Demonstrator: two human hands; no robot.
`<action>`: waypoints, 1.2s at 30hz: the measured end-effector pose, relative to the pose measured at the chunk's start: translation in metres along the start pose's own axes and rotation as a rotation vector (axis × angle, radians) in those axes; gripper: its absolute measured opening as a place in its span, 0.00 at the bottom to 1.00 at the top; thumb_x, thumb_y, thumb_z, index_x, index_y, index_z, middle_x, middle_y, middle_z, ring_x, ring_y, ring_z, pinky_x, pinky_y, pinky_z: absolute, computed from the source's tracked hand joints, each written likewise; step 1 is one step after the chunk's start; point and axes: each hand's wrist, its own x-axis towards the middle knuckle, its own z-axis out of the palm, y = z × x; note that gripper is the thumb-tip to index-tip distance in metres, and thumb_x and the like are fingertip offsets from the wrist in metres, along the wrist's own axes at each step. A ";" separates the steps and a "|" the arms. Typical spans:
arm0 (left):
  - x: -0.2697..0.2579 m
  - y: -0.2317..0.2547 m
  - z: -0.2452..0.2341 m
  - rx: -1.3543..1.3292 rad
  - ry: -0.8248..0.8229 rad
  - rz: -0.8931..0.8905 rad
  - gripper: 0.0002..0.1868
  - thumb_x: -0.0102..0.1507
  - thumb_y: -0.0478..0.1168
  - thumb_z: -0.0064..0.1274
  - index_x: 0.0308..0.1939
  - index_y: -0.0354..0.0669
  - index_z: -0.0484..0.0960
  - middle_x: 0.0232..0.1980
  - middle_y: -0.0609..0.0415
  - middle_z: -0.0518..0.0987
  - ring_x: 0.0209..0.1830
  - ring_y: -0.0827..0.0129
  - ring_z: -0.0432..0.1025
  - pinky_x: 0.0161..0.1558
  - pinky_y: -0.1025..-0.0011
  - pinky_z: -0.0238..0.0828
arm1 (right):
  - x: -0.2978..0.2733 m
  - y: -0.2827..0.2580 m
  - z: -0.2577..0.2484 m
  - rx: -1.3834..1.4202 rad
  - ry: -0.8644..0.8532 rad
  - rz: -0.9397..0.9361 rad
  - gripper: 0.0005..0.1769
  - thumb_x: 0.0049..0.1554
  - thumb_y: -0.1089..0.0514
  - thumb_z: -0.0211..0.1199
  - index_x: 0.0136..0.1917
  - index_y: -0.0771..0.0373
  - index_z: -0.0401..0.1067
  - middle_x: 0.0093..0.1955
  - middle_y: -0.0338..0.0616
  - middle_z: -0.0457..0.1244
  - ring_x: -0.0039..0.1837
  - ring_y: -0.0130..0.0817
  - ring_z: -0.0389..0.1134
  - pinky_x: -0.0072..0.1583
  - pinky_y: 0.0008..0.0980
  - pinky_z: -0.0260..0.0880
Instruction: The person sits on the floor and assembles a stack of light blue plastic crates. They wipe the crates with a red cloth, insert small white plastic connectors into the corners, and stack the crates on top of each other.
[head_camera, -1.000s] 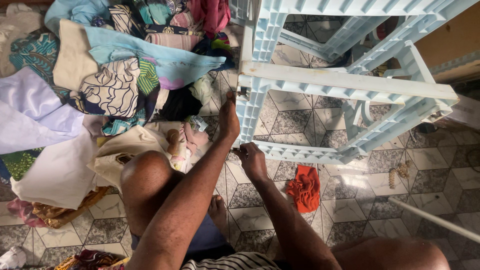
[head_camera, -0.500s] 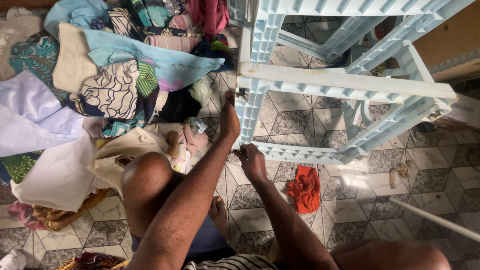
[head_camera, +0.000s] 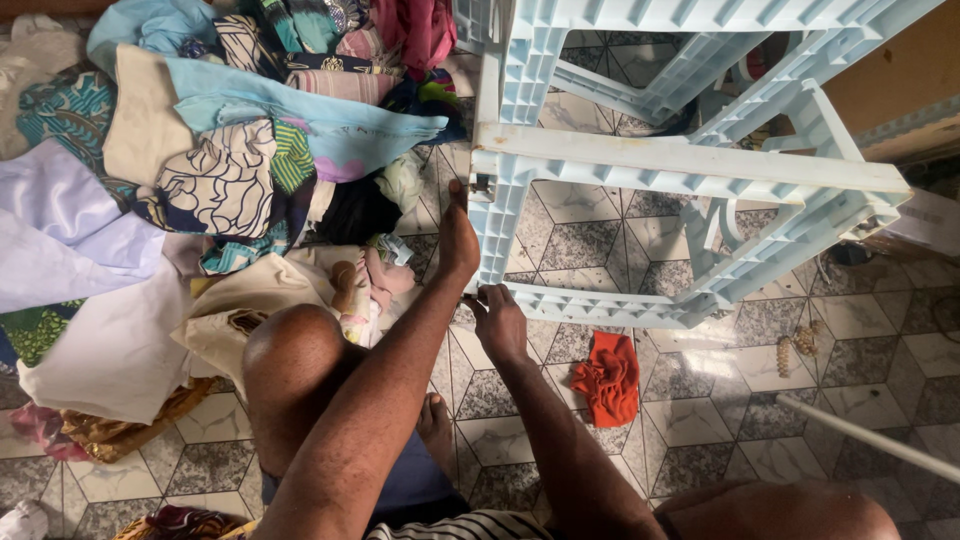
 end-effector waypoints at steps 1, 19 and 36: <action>-0.001 0.001 -0.001 0.020 -0.002 0.001 0.44 0.73 0.66 0.23 0.63 0.29 0.78 0.59 0.42 0.81 0.58 0.61 0.73 0.61 0.69 0.65 | 0.000 0.000 -0.001 -0.022 0.015 -0.007 0.19 0.55 0.54 0.73 0.53 0.67 0.72 0.53 0.53 0.66 0.52 0.46 0.71 0.50 0.44 0.75; -0.005 -0.002 0.001 0.080 0.052 0.016 0.42 0.73 0.65 0.23 0.68 0.31 0.73 0.67 0.38 0.76 0.67 0.57 0.69 0.67 0.67 0.61 | 0.040 0.006 -0.047 0.161 -0.406 0.254 0.40 0.45 0.45 0.77 0.60 0.69 0.63 0.53 0.61 0.69 0.47 0.43 0.74 0.49 0.43 0.79; -0.007 -0.024 0.002 0.043 0.104 0.015 0.39 0.74 0.63 0.26 0.63 0.30 0.75 0.56 0.38 0.79 0.55 0.57 0.73 0.58 0.66 0.67 | 0.036 0.012 -0.032 0.005 -0.303 0.100 0.54 0.44 0.43 0.81 0.65 0.79 0.54 0.46 0.67 0.67 0.45 0.55 0.73 0.46 0.48 0.76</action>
